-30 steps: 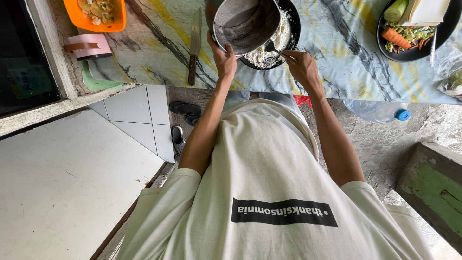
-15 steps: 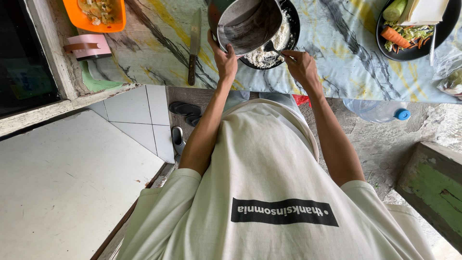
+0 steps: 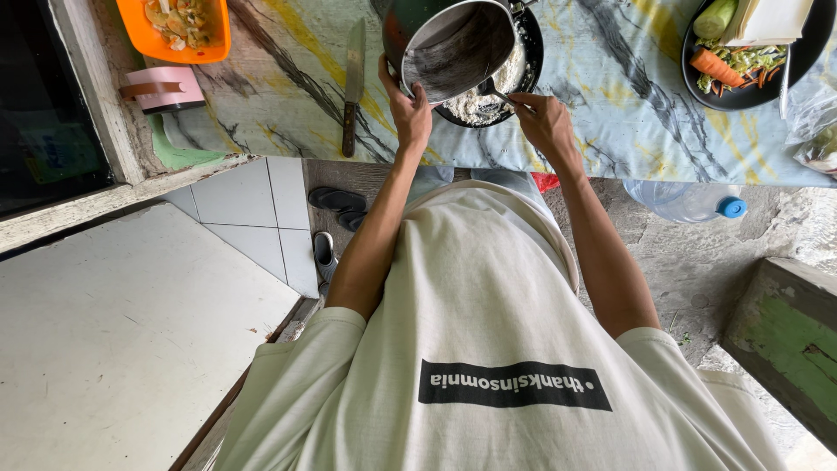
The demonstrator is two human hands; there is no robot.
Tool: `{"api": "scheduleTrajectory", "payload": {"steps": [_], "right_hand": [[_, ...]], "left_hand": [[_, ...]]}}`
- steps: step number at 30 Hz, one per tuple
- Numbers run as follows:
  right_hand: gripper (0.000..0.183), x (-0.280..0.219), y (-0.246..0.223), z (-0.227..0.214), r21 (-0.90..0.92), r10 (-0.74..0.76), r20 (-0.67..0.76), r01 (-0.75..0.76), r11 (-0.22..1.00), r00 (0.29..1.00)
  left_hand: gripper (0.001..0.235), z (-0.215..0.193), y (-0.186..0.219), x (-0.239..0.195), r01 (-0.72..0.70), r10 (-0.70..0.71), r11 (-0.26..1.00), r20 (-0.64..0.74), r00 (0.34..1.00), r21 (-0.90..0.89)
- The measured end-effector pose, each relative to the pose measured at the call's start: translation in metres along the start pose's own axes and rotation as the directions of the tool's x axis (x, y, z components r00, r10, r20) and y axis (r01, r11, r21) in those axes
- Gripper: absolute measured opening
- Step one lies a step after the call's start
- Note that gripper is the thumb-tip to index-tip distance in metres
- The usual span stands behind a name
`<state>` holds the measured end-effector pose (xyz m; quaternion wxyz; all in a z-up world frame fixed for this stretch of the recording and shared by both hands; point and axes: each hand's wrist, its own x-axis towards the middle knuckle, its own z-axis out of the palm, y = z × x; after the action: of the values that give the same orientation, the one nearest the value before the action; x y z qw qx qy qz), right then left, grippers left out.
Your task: The person pours water from a metal pot into a bowl containing white powder, then uses a spoon to stir the mixture into a smooth batter. They add a powdered seasoning from a small packet and continue mixing until the batter is uniform.
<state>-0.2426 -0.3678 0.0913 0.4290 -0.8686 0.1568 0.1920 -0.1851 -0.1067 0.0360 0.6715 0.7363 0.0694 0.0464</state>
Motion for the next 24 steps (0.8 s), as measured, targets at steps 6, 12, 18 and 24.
{"api": "scheduleTrajectory", "payload": {"steps": [6,12,18,24], "right_hand": [[0.026,-0.003,-0.004,-0.002,-0.011,-0.019,-0.011,0.019,1.000,1.000],[0.026,-0.003,0.001,-0.001,-0.014,-0.046,-0.029,0.046,0.999,0.999],[0.024,-0.005,0.011,0.001,-0.054,-0.140,-0.098,0.135,0.989,0.985],[0.026,-0.010,0.020,-0.008,-0.299,-0.380,-0.251,0.302,0.905,0.890]], "left_hand": [[0.078,0.000,0.003,-0.001,-0.028,0.028,0.999,0.021,0.999,0.014],[0.076,0.001,0.007,0.000,0.048,-0.047,0.999,-0.010,0.999,0.018],[0.077,-0.001,0.010,0.002,0.043,-0.042,0.997,-0.015,0.999,0.058],[0.077,0.000,0.029,0.009,0.260,-0.256,0.941,0.044,0.966,-0.219]]}}
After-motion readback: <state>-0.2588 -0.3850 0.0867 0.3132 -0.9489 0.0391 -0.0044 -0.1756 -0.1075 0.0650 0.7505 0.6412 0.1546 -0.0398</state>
